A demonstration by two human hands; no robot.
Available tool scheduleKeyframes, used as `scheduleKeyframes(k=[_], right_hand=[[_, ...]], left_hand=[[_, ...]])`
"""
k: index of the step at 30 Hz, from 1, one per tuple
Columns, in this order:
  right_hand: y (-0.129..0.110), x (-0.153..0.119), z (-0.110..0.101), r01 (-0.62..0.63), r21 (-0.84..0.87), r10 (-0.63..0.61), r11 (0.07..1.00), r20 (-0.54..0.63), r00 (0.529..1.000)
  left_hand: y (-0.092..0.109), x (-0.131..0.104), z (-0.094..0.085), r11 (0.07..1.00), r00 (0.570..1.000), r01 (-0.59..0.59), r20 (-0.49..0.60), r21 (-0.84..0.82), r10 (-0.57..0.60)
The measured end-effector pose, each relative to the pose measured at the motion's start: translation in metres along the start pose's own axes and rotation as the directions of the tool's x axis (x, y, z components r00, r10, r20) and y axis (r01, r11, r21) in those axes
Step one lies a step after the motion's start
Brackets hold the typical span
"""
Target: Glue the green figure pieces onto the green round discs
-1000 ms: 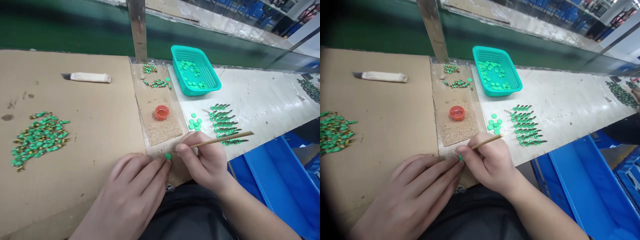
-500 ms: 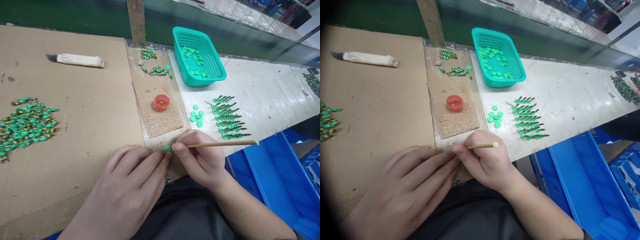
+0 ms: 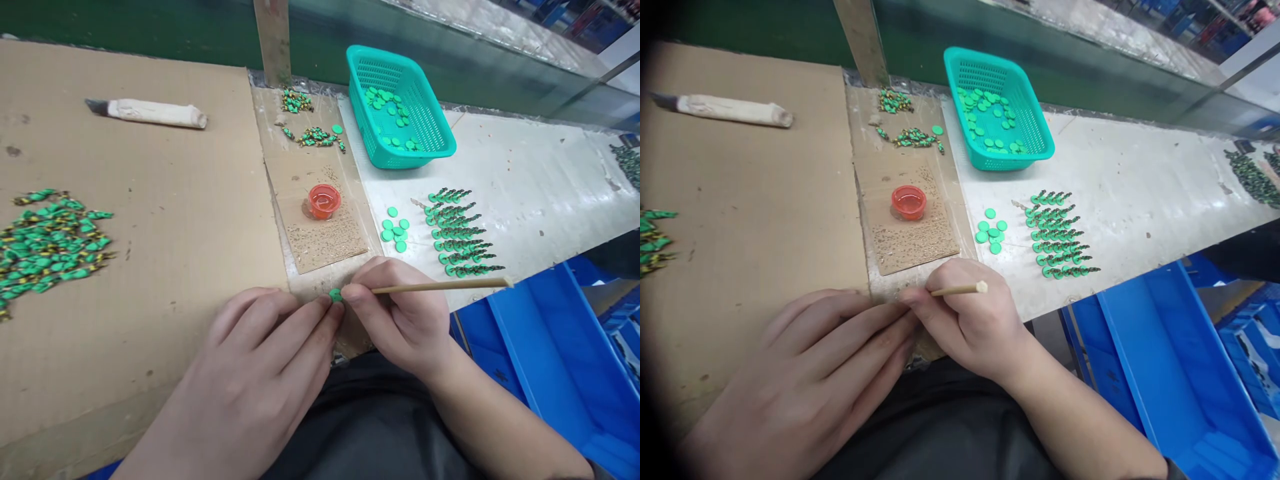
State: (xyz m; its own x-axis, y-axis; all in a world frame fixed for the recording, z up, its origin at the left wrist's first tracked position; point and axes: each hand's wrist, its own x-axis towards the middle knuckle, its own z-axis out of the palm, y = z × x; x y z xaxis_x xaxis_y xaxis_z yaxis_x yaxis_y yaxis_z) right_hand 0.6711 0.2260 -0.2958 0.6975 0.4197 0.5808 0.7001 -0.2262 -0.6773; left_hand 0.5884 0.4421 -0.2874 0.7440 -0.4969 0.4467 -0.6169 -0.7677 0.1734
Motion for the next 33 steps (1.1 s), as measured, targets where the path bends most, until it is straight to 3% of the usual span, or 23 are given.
scheduleKeyframes(k=[6,33], right_hand=[[0.001,-0.0022,-0.0015,0.009,0.05,-0.006,0.999,-0.056,0.998],[0.0006,-0.003,-0.0009,-0.052,0.055,0.052,0.997,0.003,0.999]], left_hand=[[-0.0003,0.0013,-0.0002,1.0,1.0,-0.007,-0.003,-0.003,0.007],[0.0003,-0.0007,0.0021,1.0,1.0,-0.008,0.001,-0.007,0.008]])
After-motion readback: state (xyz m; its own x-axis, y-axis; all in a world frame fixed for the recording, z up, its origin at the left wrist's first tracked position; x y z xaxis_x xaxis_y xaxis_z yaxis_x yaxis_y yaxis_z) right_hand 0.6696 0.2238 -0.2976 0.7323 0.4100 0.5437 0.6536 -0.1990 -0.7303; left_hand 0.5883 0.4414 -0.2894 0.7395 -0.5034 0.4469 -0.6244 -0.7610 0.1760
